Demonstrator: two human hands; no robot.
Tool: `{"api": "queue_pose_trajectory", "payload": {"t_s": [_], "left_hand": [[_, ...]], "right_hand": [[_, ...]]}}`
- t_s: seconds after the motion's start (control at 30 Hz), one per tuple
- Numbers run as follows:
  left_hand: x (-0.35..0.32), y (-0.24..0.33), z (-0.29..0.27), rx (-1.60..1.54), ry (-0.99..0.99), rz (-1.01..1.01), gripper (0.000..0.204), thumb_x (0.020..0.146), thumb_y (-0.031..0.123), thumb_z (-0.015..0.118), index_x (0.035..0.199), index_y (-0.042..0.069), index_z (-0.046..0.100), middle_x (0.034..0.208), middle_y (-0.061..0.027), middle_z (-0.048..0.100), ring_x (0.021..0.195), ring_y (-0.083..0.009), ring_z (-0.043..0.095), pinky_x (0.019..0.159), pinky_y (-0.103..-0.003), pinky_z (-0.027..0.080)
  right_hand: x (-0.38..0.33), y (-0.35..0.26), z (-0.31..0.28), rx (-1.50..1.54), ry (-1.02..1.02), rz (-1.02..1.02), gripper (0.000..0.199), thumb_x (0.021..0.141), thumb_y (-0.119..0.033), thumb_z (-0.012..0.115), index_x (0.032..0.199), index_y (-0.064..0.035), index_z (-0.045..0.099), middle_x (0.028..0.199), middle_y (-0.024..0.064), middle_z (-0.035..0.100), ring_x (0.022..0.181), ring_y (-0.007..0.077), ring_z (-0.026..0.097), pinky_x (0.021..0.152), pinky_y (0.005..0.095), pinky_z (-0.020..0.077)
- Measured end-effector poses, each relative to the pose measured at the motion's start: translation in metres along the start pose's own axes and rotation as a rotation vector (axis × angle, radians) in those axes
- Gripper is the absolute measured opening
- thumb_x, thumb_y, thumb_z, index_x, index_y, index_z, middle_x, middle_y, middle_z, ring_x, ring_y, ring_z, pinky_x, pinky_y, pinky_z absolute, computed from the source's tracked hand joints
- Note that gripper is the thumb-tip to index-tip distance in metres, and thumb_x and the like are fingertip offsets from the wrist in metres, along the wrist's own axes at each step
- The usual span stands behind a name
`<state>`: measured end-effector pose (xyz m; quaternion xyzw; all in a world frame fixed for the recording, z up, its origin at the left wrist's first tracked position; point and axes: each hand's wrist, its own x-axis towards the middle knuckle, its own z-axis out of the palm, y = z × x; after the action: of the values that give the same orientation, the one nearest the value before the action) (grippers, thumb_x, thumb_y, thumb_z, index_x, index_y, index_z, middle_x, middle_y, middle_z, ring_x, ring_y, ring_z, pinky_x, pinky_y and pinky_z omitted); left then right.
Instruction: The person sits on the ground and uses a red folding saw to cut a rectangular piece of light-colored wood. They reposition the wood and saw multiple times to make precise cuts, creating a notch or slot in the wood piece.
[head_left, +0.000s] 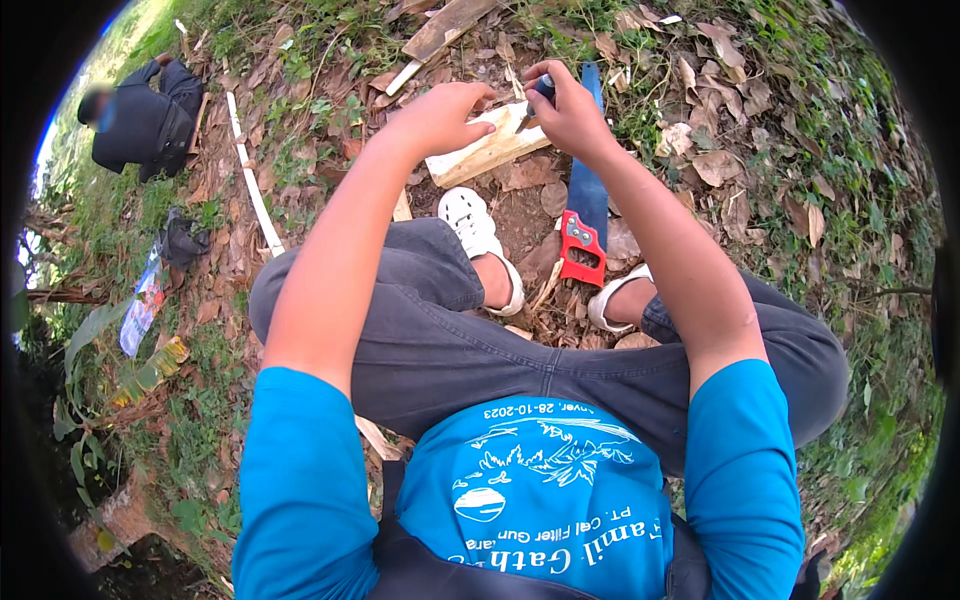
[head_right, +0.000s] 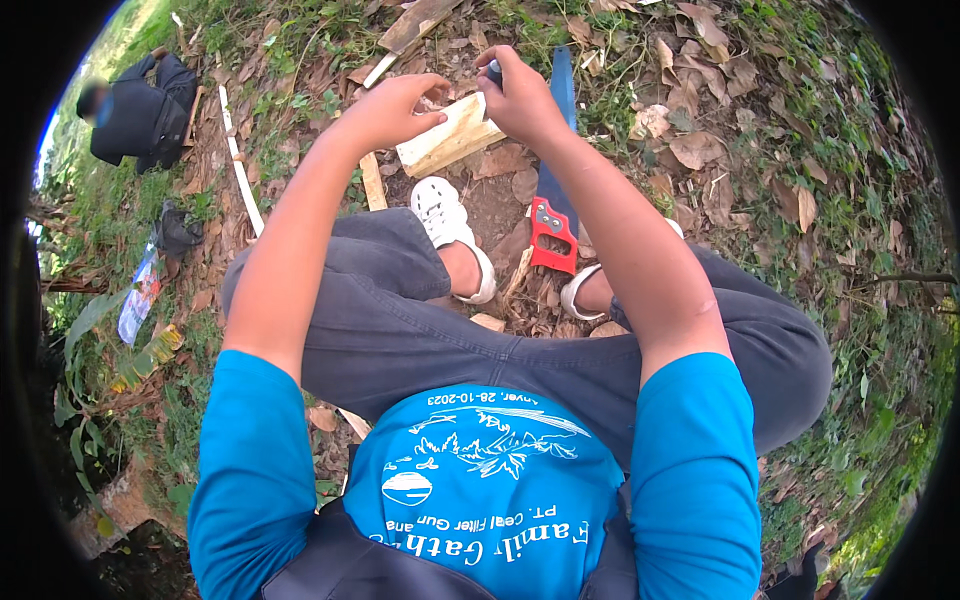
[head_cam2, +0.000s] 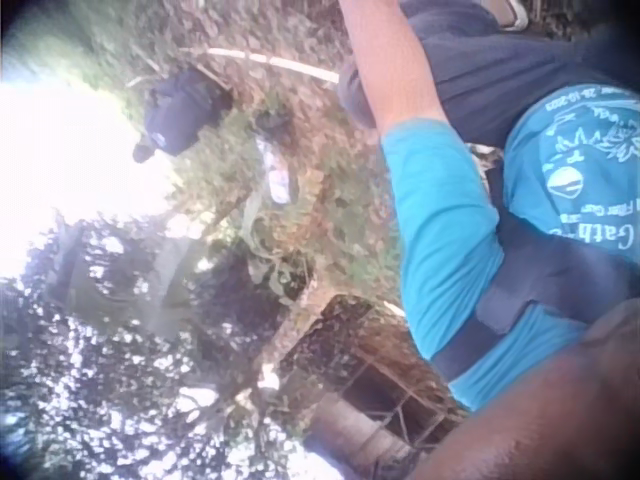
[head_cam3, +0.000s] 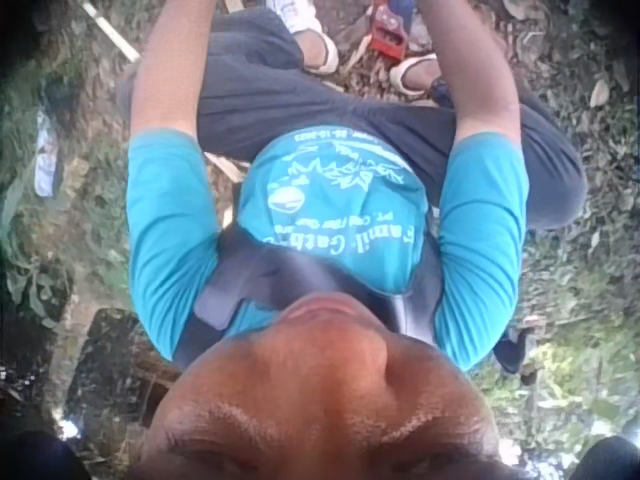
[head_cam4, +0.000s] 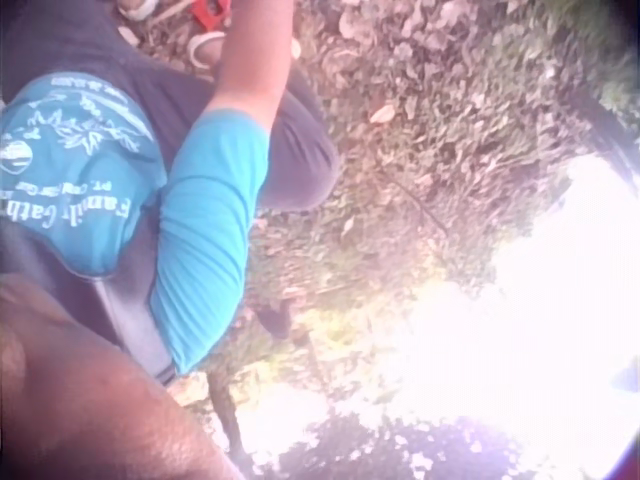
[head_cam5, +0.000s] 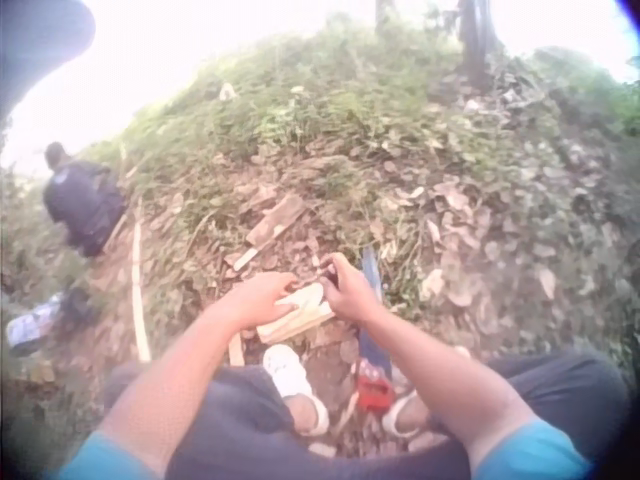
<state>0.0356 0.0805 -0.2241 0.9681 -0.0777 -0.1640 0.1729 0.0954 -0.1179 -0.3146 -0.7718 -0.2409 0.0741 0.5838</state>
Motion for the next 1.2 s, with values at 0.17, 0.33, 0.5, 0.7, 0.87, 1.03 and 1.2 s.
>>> {"api": "queue_pose_trajectory", "payload": {"t_s": [0.17, 0.33, 0.5, 0.7, 0.87, 1.03, 1.2], "left_hand": [[0.035, -0.013, 0.067, -0.297, 0.138, -0.012, 0.053, 0.09, 0.01, 0.073, 0.14, 0.006, 0.054, 0.131, -0.015, 0.068, 0.121, -0.0289, 0.066, 0.099, -0.039, 0.055], [0.047, -0.02, 0.092, -0.473, 0.163, -0.077, 0.037, 0.093, 0.009, 0.068, 0.127, 0.001, 0.059, 0.121, -0.0169, 0.071, 0.114, -0.03, 0.069, 0.094, -0.04, 0.055], [0.044, -0.038, 0.102, -0.478, 0.246, 0.021, 0.024, 0.097, 0.01, 0.062, 0.119, 0.001, 0.062, 0.105, -0.0222, 0.073, 0.104, -0.0397, 0.07, 0.085, -0.044, 0.055], [0.039, -0.044, 0.098, -0.455, 0.276, 0.032, 0.016, 0.098, 0.011, 0.059, 0.109, 0.0, 0.062, 0.1, -0.0257, 0.071, 0.097, -0.0455, 0.067, 0.079, -0.049, 0.054], [0.037, -0.045, 0.107, -0.464, 0.328, 0.065, 0.014, 0.098, 0.01, 0.056, 0.104, -0.001, 0.062, 0.095, -0.0258, 0.07, 0.094, -0.0462, 0.067, 0.078, -0.05, 0.054], [0.038, -0.045, 0.108, -0.475, 0.235, 0.033, 0.016, 0.098, 0.006, 0.055, 0.108, -0.001, 0.065, 0.103, -0.0228, 0.071, 0.099, -0.0407, 0.068, 0.082, -0.044, 0.054], [0.038, -0.034, 0.098, -0.516, 0.246, 0.052, 0.02, 0.092, -0.004, 0.053, 0.107, -0.001, 0.066, 0.106, -0.0199, 0.072, 0.107, -0.0352, 0.069, 0.092, -0.042, 0.053]], "right_hand": [[0.007, 0.0, 0.003, 0.049, -0.088, 0.024, 0.023, 0.096, -0.009, 0.063, 0.119, -0.006, 0.058, 0.101, 0.0143, 0.07, 0.094, 0.0286, 0.069, 0.082, 0.0394, 0.0534], [0.018, -0.005, 0.003, 0.022, -0.238, -0.023, 0.022, 0.097, -0.005, 0.062, 0.119, -0.0053, 0.056, 0.105, 0.0114, 0.07, 0.097, 0.0204, 0.07, 0.085, 0.0352, 0.0545], [0.025, -0.01, 0.014, -0.017, -0.263, -0.056, 0.021, 0.094, -0.004, 0.063, 0.114, -0.0047, 0.059, 0.103, 0.0106, 0.069, 0.095, 0.02, 0.068, 0.084, 0.0356, 0.0542], [0.031, -0.019, 0.022, -0.096, -0.245, -0.048, 0.02, 0.091, -0.005, 0.063, 0.112, -0.0052, 0.061, 0.1, 0.0102, 0.069, 0.09, 0.0205, 0.066, 0.079, 0.0345, 0.0529], [0.029, -0.021, 0.024, -0.065, -0.263, 0.004, 0.025, 0.085, -0.011, 0.065, 0.11, -0.0111, 0.065, 0.102, 0.0161, 0.07, 0.098, 0.0353, 0.067, 0.083, 0.0434, 0.0527], [0.027, -0.026, 0.022, -0.068, -0.253, -0.007, 0.022, 0.084, -0.009, 0.063, 0.106, -0.0084, 0.065, 0.099, 0.0162, 0.071, 0.097, 0.0361, 0.068, 0.084, 0.043, 0.053], [0.029, -0.024, 0.018, -0.016, -0.259, 0.002, 0.022, 0.084, -0.008, 0.063, 0.105, -0.0076, 0.064, 0.096, 0.0173, 0.07, 0.094, 0.0361, 0.068, 0.081, 0.0425, 0.0526]]}}
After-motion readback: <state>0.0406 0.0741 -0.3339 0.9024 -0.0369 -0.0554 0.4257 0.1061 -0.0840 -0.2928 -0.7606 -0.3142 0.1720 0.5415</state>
